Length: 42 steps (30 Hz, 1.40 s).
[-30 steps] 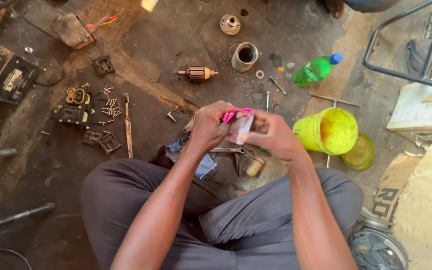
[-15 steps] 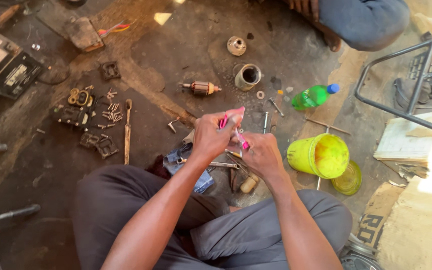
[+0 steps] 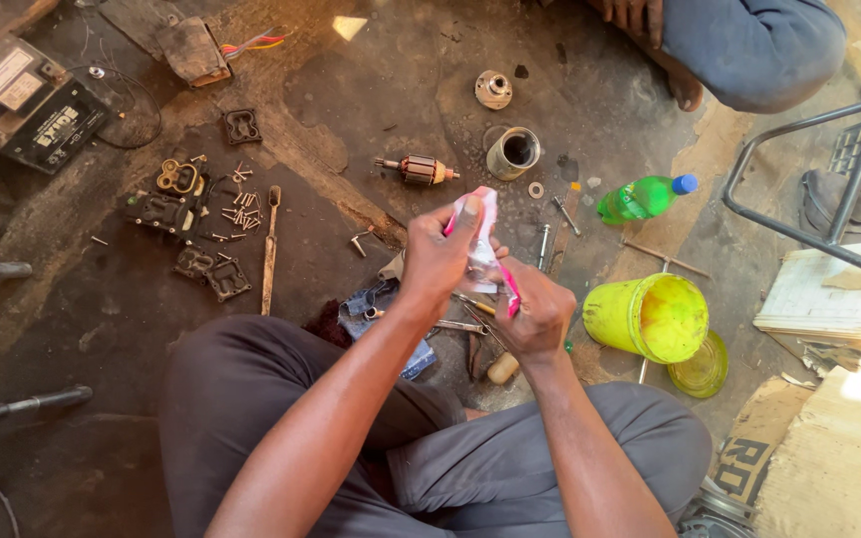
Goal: The person sits on the workshop floor and works on a small electric motor, using a screwdriver on the motor housing and fitting small components into it by hand. They handle screws and small fittings one at a time and finish by using pliers on a part.
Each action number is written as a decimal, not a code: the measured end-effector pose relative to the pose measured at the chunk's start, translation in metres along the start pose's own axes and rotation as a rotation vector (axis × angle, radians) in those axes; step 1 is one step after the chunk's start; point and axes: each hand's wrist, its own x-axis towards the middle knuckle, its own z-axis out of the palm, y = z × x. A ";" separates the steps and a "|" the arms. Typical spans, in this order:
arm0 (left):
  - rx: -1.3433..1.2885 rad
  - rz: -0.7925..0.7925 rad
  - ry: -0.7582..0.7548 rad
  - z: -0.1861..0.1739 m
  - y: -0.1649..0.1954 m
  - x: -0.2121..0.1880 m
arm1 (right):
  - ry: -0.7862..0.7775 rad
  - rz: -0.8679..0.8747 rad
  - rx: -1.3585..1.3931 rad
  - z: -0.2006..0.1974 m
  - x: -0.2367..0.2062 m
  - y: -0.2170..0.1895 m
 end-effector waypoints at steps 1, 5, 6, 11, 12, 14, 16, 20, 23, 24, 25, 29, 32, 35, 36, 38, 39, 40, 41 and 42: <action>-0.027 0.024 -0.059 -0.001 0.004 0.000 | 0.015 0.022 -0.014 -0.001 0.000 0.000; 0.158 -0.005 -0.151 -0.007 0.013 -0.002 | 0.064 0.196 0.023 -0.003 0.005 0.004; 0.173 -0.044 -0.161 -0.009 0.012 -0.004 | 0.043 0.310 0.049 -0.004 0.007 0.005; 0.145 -0.057 -0.151 -0.018 -0.003 -0.001 | 0.099 0.254 0.065 -0.011 0.012 0.002; 0.135 -0.052 -0.150 -0.019 -0.005 0.001 | 0.109 0.291 0.100 -0.014 0.013 0.001; 0.137 -0.048 -0.136 -0.022 -0.007 0.003 | 0.127 0.383 0.213 -0.018 0.013 -0.001; 0.163 -0.050 -0.116 -0.024 -0.005 0.003 | 0.146 0.492 0.364 -0.023 0.014 -0.002; 0.154 -0.103 -0.132 -0.018 0.002 -0.003 | 0.084 0.510 0.293 -0.029 0.016 0.001; 0.185 -0.130 -0.208 -0.015 0.006 -0.008 | -0.035 0.626 0.432 -0.031 0.018 0.005; 0.208 -0.128 -0.220 -0.014 0.005 -0.009 | -0.096 0.651 0.476 -0.032 0.019 0.006; 0.233 -0.125 -0.231 -0.013 0.004 -0.011 | -0.158 0.674 0.522 -0.033 0.019 0.007; 0.296 -0.031 -0.221 -0.012 -0.003 -0.012 | -0.376 0.519 0.153 -0.037 0.020 0.008; 0.279 -0.074 -0.141 -0.009 -0.010 -0.011 | -0.359 0.354 0.003 -0.033 0.019 0.004; 0.123 -0.085 -0.064 -0.004 -0.015 -0.007 | -0.178 0.128 0.099 -0.026 0.014 -0.006; 0.120 -0.063 -0.053 -0.003 -0.015 -0.007 | -0.145 0.153 0.091 -0.024 0.013 -0.009; 0.082 -0.077 -0.024 -0.004 -0.015 -0.005 | -0.093 0.179 0.100 -0.021 0.013 -0.013; 0.042 -0.112 -0.003 -0.004 -0.015 -0.005 | -0.079 0.177 0.118 -0.020 0.013 -0.015; 0.002 -0.147 0.018 -0.004 -0.015 -0.004 | -0.066 0.175 0.137 -0.019 0.013 -0.017; -0.015 -0.151 0.035 -0.004 -0.015 -0.003 | -0.056 0.160 0.145 -0.019 0.013 -0.019; -0.031 -0.154 0.053 -0.003 -0.015 -0.003 | -0.047 0.145 0.155 -0.019 0.011 -0.021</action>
